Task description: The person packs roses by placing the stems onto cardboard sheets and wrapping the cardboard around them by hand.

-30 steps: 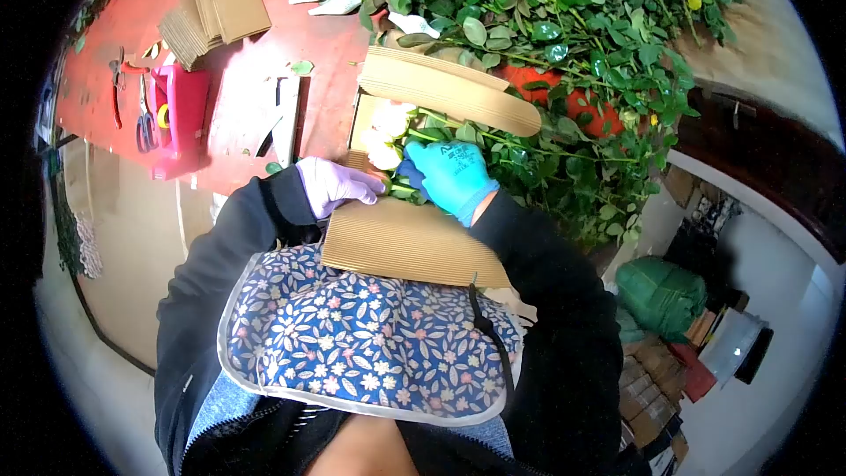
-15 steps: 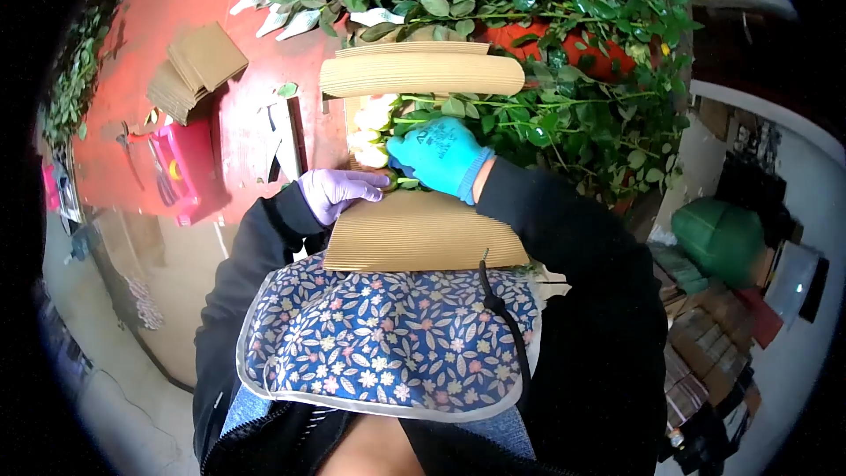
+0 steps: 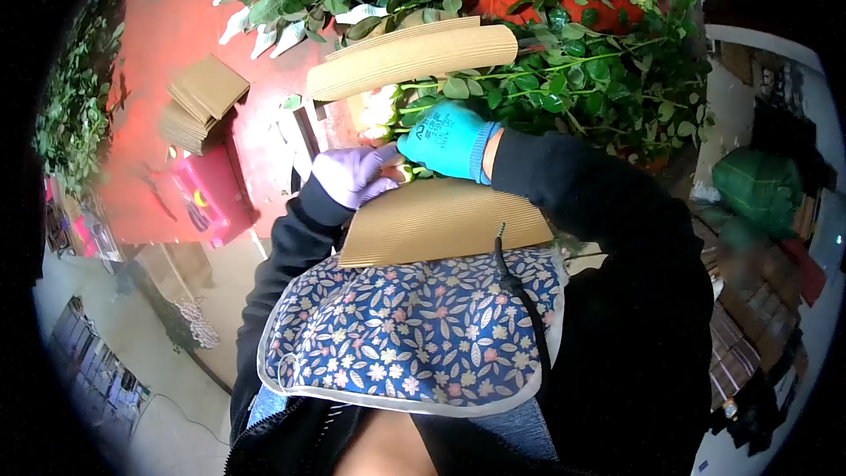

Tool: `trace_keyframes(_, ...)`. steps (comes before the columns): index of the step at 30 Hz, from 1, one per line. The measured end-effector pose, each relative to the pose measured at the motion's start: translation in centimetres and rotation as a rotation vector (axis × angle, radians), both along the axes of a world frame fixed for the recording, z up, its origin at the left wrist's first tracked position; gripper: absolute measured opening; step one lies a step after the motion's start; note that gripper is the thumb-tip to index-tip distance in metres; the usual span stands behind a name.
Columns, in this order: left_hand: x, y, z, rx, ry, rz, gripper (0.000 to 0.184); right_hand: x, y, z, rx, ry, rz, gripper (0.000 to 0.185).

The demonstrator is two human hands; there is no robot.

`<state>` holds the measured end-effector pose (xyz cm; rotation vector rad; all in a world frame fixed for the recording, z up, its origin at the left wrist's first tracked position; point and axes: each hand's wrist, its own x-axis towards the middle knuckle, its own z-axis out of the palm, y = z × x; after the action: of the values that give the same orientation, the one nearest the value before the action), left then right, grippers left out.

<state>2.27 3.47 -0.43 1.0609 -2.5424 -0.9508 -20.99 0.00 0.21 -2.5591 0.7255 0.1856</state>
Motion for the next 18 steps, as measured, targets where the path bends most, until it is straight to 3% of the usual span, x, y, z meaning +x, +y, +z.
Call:
trace_keyframes(3,-0.5,0.2,-1.2,-0.037,-0.056,-0.028,0.041,-0.3,-0.4,0.3,0.069,0.060,0.006,0.014)
trace_keyframes(5,-0.4,0.5,-1.6,-0.048,0.051,0.006,0.039,-0.5,-1.4,1.9,0.121,-0.085,-0.169,0.020)
trace_keyframes(6,-0.3,0.4,-1.4,-0.016,0.048,-0.002,0.039,-0.4,-2.2,2.4,0.279,-0.021,-0.247,0.027)
trace_keyframes(7,-0.3,0.4,-1.4,-0.017,0.045,-0.002,0.039,-0.8,-2.3,2.0,0.173,-0.108,-0.260,0.024)
trace_keyframes(11,-0.4,0.5,-1.3,-0.030,0.032,-0.008,0.037,-0.5,-1.2,0.1,-0.061,0.110,-0.052,0.010)
trace_keyframes(13,-0.6,0.4,-1.0,-0.032,0.041,-0.015,0.036,-0.1,-0.6,-0.3,-0.202,0.086,-0.055,0.009)
trace_keyframes(18,-0.9,0.9,-0.6,-0.031,0.014,0.036,0.041,0.4,-0.3,-2.2,-0.278,-0.088,-0.063,0.009)
